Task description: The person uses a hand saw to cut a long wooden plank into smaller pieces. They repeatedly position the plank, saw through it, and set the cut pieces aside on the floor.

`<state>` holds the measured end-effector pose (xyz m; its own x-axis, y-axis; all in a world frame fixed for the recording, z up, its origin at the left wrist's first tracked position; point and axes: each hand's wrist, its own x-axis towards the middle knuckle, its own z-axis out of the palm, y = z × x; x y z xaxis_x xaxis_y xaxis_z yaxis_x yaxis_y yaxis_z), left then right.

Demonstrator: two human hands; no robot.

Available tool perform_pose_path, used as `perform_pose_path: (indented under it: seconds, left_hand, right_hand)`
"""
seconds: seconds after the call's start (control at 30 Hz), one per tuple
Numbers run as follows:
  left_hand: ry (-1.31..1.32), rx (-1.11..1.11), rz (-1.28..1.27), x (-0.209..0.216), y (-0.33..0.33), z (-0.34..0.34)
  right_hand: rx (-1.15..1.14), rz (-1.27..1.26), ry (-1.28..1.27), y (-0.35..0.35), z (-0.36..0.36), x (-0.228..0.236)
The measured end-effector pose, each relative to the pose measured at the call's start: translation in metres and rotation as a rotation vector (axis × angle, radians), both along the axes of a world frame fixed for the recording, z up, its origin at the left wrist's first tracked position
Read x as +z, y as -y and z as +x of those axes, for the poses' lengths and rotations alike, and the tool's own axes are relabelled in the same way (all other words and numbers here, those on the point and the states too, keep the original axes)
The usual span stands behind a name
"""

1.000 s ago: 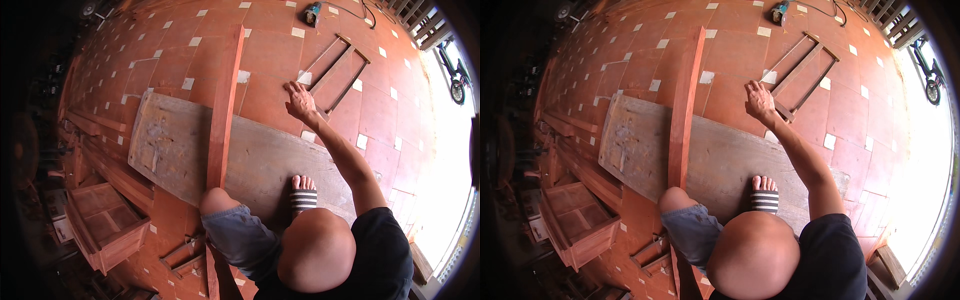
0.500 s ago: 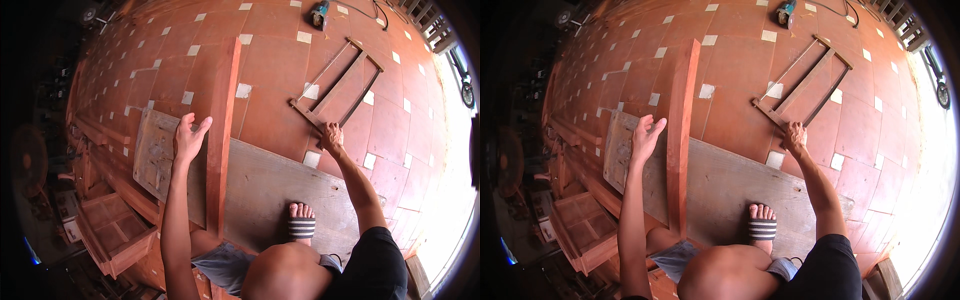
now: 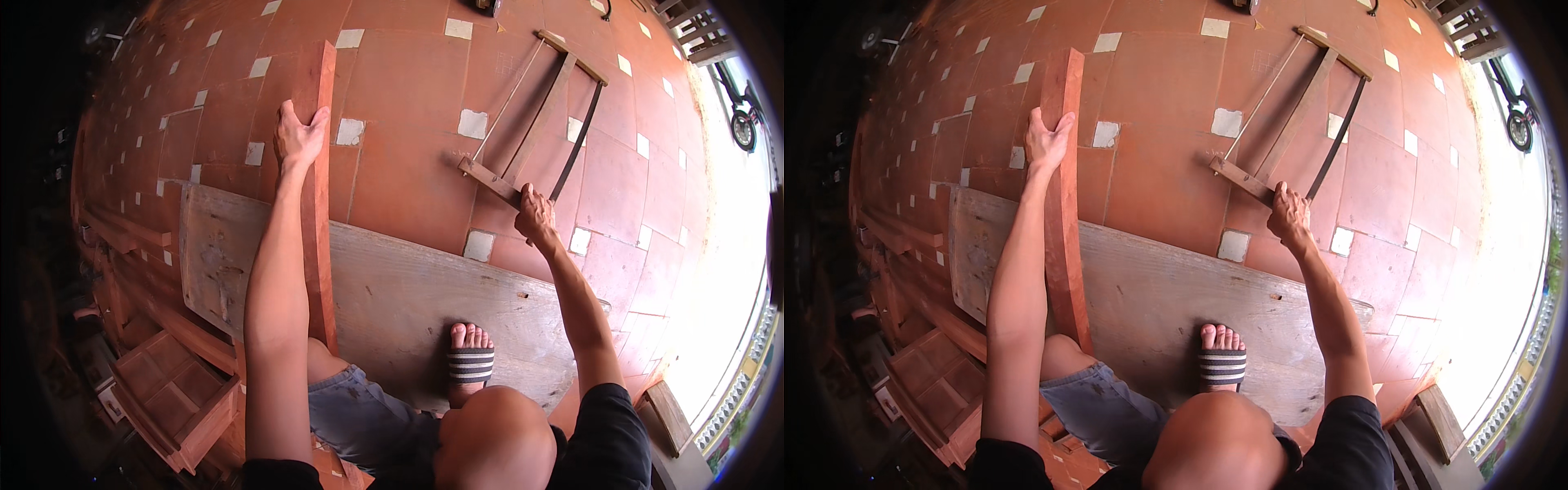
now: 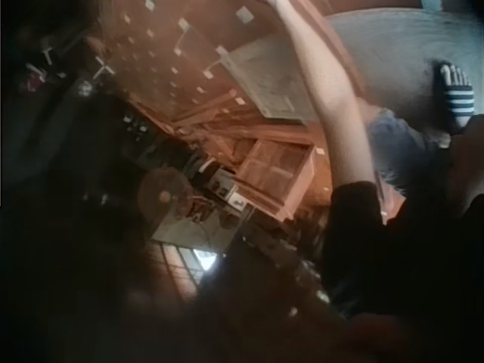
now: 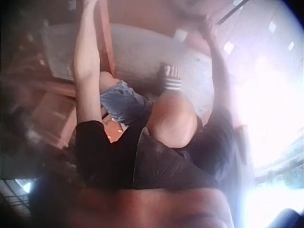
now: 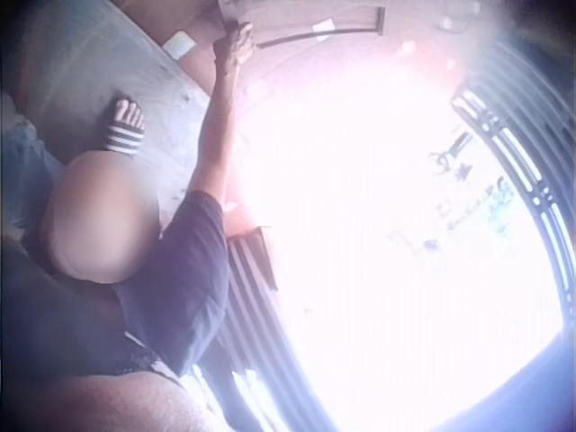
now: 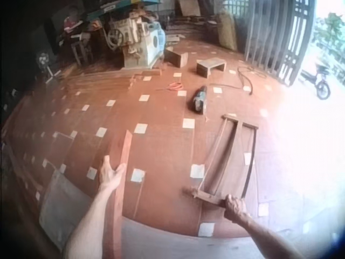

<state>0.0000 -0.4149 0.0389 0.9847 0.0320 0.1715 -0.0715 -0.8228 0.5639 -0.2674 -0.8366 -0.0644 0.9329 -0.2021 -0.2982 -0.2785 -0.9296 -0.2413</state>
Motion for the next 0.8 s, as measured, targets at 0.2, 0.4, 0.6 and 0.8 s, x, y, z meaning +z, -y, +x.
perform_pose_path:
  seconds: [0.2, 0.4, 0.6, 0.8]
  left_hand:
    - [-0.004, 0.057, 0.025, -0.003, -0.019, -0.056]
    - [-0.127, 0.118, 0.113, -0.024, -0.039, -0.122]
    - [-0.183, 0.14, 0.16, -0.038, -0.049, -0.117]
    - [-0.193, 0.165, 0.11, -0.035, -0.056, -0.112]
  right_hand:
    - [-0.124, -0.223, 0.306, 0.057, -0.053, 0.029]
    - [-0.271, -0.389, 0.439, 0.067, -0.074, 0.104]
    - [-0.293, -0.375, 0.372, 0.09, -0.077, 0.109]
    - [-0.599, -0.111, 0.51, 0.06, -0.087, 0.141]
